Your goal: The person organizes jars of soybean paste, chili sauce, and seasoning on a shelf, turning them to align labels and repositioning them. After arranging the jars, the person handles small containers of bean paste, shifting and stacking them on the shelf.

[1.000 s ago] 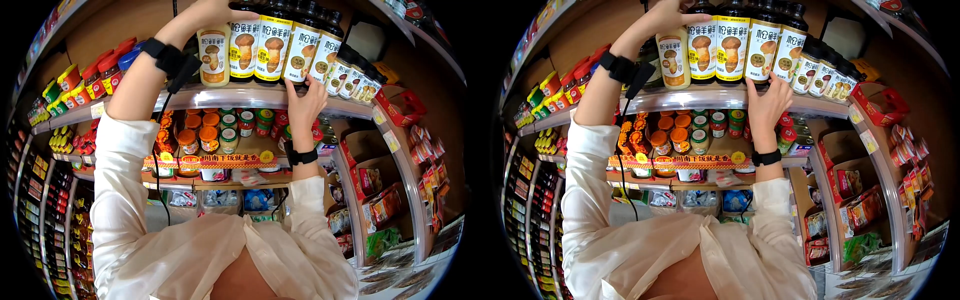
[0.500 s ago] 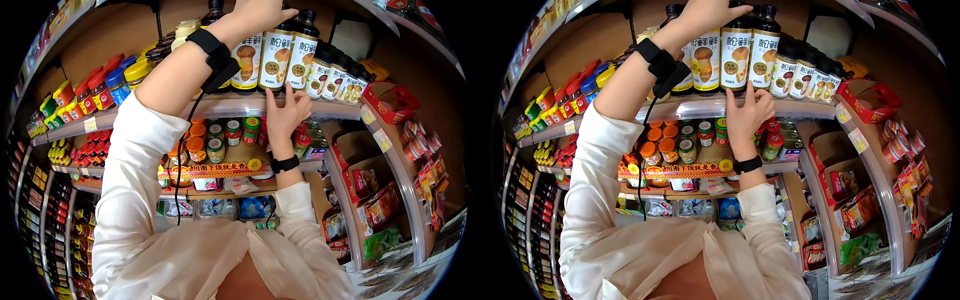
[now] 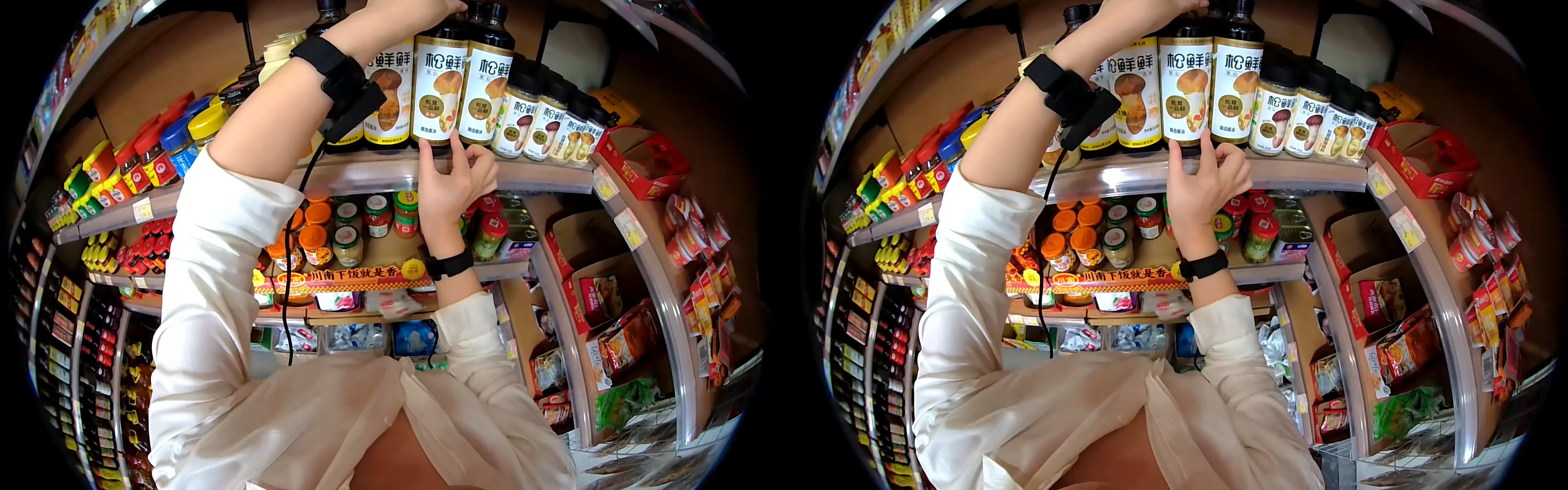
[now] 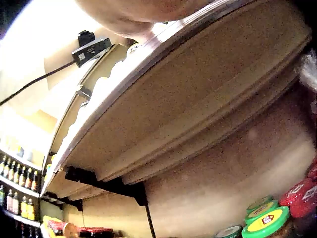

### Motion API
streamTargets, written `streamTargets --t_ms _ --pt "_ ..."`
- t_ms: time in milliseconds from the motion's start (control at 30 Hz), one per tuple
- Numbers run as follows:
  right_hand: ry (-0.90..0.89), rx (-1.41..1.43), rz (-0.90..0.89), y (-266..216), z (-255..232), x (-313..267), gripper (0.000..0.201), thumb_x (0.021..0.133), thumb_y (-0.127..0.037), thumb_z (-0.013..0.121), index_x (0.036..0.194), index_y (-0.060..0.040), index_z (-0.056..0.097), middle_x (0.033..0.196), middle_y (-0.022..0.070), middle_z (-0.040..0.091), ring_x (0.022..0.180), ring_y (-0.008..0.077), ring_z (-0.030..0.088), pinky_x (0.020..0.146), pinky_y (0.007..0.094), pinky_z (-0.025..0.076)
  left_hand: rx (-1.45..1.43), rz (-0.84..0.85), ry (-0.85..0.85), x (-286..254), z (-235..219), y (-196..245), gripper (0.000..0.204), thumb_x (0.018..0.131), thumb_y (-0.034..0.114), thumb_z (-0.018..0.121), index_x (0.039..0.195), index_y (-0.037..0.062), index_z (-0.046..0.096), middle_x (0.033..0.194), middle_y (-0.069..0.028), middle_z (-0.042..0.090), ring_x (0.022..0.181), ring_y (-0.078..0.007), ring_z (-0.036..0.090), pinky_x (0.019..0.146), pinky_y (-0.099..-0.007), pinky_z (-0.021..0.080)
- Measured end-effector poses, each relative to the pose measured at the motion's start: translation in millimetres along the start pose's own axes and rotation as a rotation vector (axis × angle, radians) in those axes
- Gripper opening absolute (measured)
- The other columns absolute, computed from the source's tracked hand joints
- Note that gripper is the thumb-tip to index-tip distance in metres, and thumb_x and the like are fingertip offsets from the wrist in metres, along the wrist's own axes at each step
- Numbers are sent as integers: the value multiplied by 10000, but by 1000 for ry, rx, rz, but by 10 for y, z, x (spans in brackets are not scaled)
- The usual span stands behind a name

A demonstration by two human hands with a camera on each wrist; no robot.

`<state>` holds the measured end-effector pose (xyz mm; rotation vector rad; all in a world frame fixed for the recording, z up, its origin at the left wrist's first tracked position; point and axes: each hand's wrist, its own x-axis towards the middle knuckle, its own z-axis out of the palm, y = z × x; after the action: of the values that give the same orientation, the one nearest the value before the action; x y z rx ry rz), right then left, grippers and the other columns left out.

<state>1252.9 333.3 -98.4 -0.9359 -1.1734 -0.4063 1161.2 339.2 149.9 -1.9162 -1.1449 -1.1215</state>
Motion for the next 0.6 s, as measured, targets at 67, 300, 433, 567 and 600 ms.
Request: streamTargets --t_ms 67,300,433,567,600 --pt "3 1 3 -5 7 3 471 724 -297 843 1109 -68 700 957 49 457 974 264 447 854 435 297 1 13 -7 2 -12 -5 271 772 272 789 887 28 769 924 -176 716 1070 -329 599 918 -472 379" --pt "-75 52 -29 43 -87 8 494 765 -274 817 1189 -63 674 1013 59 509 995 266 483 896 440 320 26 50 -11 -37 -46 19 296 801 293 759 917 22 767 941 -184 720 1056 -348 602 932 -477 408" --pt "-27 51 -143 272 -329 147 478 846 -189 737 1279 -29 613 1146 107 572 1079 290 529 936 427 346 -13 120 84 0 -29 151 356 831 329 725 974 4 754 951 -197 720 1044 -368 604 947 -465 439" --pt "-132 24 -227 489 -410 167 487 882 -146 685 1332 -6 563 1310 158 567 1198 301 531 1000 435 360 -12 122 72 99 61 338 439 840 392 717 992 -19 743 952 -205 719 1028 -361 621 924 -461 460" --pt "-189 -13 -259 486 -423 156 508 886 -148 678 1348 9 538 1368 179 532 1255 303 505 1028 441 352 3 96 38 126 79 381 453 840 405 718 991 -21 743 948 -206 719 1013 -358 630 908 -460 471"
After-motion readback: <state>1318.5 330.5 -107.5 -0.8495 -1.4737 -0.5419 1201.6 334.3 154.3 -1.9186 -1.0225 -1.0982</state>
